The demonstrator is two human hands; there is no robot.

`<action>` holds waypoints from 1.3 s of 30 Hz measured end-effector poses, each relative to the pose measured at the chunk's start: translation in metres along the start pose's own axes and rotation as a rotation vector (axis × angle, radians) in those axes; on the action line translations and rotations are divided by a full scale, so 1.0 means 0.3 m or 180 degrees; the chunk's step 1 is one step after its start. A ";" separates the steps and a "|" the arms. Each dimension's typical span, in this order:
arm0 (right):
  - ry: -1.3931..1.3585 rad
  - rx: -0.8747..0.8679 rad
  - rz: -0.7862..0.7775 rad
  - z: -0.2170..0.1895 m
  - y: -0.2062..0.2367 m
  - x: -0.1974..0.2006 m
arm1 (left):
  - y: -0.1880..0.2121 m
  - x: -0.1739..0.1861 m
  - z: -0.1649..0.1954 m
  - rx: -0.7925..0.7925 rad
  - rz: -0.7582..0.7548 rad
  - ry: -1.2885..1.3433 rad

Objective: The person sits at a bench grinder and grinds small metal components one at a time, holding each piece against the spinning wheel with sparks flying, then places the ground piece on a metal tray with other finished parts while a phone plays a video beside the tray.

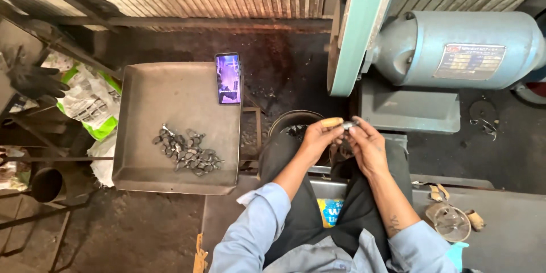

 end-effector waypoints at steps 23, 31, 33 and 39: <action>0.0536 0.0415 0.0045 -0.066 -0.257 -0.051 | -0.266 0.008 -0.072 -0.0349 0.0376 -0.0077; 0.1779 0.0365 0.0438 -0.031 -0.074 -0.004 | -0.045 0.184 0.389 -0.1396 0.0082 -0.4061; 0.1843 0.0060 0.0276 0.000 -0.005 0.004 | 0.048 0.428 0.508 -0.0992 0.0481 -0.4979; 0.3745 -0.0162 -0.0439 0.140 0.119 -0.123 | 0.275 1.001 0.690 0.0093 0.1489 -0.7443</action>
Point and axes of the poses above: each hand's wrist, its own y-axis away from the middle knuckle, its own x-axis out of the back of the hand, z = x × y, the point moved 7 cm from there along -y, towards the middle knuckle, and after that the axes turned 7 degrees about -x, right-handed, at the moved point
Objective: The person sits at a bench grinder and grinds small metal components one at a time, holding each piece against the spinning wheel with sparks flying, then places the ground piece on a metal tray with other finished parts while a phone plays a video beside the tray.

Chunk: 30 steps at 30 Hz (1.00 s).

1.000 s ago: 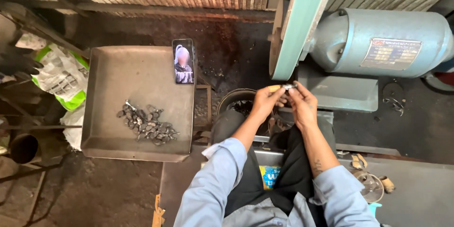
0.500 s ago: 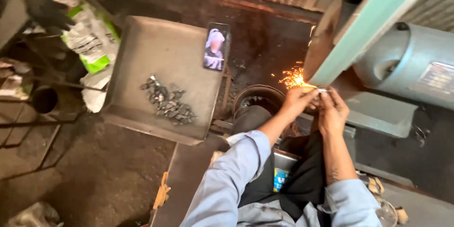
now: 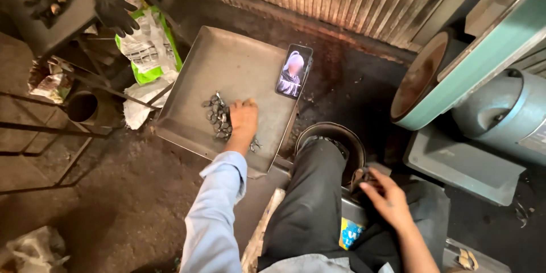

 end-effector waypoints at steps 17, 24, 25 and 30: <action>-0.1216 0.0451 0.0148 -0.093 0.025 -0.039 | 0.218 0.477 0.709 -0.1373 0.0815 0.4111; -0.2403 -0.0622 -0.0507 0.057 0.049 0.065 | 0.293 0.558 0.960 -0.1565 -0.0152 0.4967; -0.2541 -0.0584 -0.0366 0.076 0.043 0.080 | 0.303 0.575 0.956 -0.1530 0.0076 0.4818; -0.2964 -0.0595 0.0308 0.149 -0.028 0.123 | 0.358 0.617 1.006 -0.1564 0.0522 0.4220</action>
Point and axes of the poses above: each hand's wrist, its own y-axis away from the middle knuckle, its own x-axis out of the back of the hand, z = x × y, the point moved 7 cm from there along -y, towards the middle knuckle, and after that the axes turned 7 degrees about -x, right-handed, at the moved point
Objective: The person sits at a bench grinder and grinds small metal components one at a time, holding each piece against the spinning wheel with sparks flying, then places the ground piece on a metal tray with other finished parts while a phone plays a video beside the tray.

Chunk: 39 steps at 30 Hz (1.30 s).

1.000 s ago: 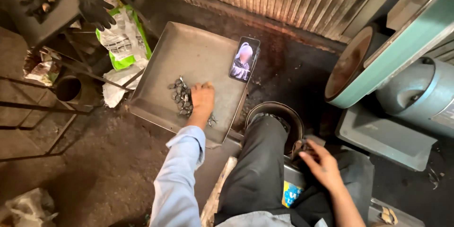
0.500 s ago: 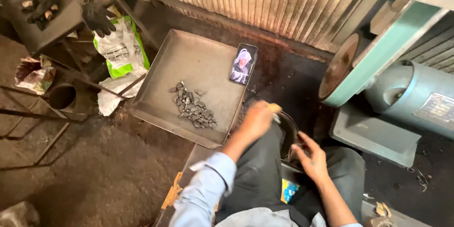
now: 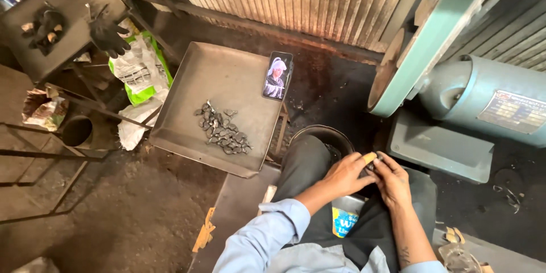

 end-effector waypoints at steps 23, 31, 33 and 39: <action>-0.0573 0.0749 -0.0016 -0.144 -0.159 -0.001 | -0.170 -0.324 -0.492 0.1696 0.0161 0.2906; -0.0487 0.0826 -0.0087 -0.230 -0.277 -0.030 | -0.294 -0.363 -0.569 0.1888 0.0424 0.3217; -0.0430 0.0787 0.0048 -0.230 -0.293 -0.029 | -0.295 -0.379 -0.580 0.1919 0.0516 0.3237; -0.0248 0.0907 -0.0042 -0.236 -0.299 -0.046 | -0.295 -0.406 -0.595 0.1718 0.0817 0.3202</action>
Point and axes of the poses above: each hand's wrist, its own y-axis away from the middle knuckle, its own x-axis out of the back of the hand, z = x × y, the point moved 7 cm from there along -y, towards the middle knuckle, and after that the axes turned 7 degrees about -x, right-handed, at the moved point
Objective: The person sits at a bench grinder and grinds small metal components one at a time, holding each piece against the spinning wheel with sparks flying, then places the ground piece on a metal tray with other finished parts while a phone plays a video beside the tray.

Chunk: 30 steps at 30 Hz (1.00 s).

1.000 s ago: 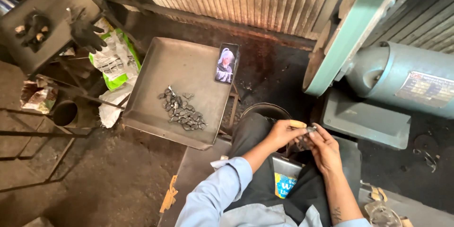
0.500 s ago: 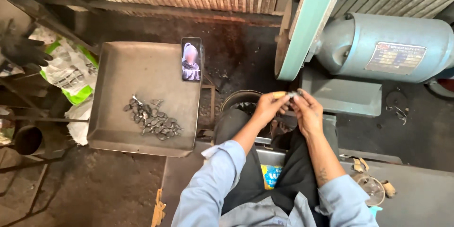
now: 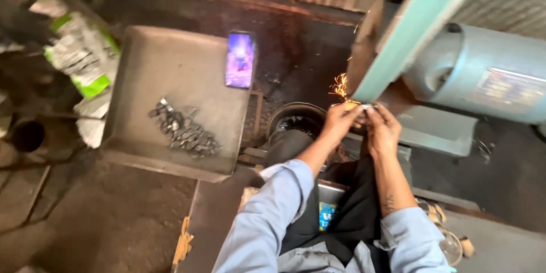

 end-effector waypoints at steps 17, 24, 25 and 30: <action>0.1900 -0.0422 -0.0414 0.084 0.353 -0.006 | 0.302 0.845 0.816 -0.0655 0.0644 -0.5966; 0.4044 0.0355 -0.1432 0.155 0.461 -0.259 | 0.316 1.085 0.876 -0.0780 0.0592 -0.6880; 0.4037 0.0345 -0.1548 0.159 0.481 -0.282 | 0.307 1.070 0.880 -0.0954 0.0704 -0.6550; 0.3698 0.0416 -0.1306 0.110 0.519 -0.331 | 0.334 0.793 0.856 -0.1174 0.0741 -0.5247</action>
Point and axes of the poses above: each hand's wrist, its own y-axis away from the middle knuckle, its own x-axis out of the back of the hand, z = x × y, the point moved 7 cm from there along -y, towards the middle knuckle, and after that the axes turned 7 degrees about -x, right-handed, at the moved point
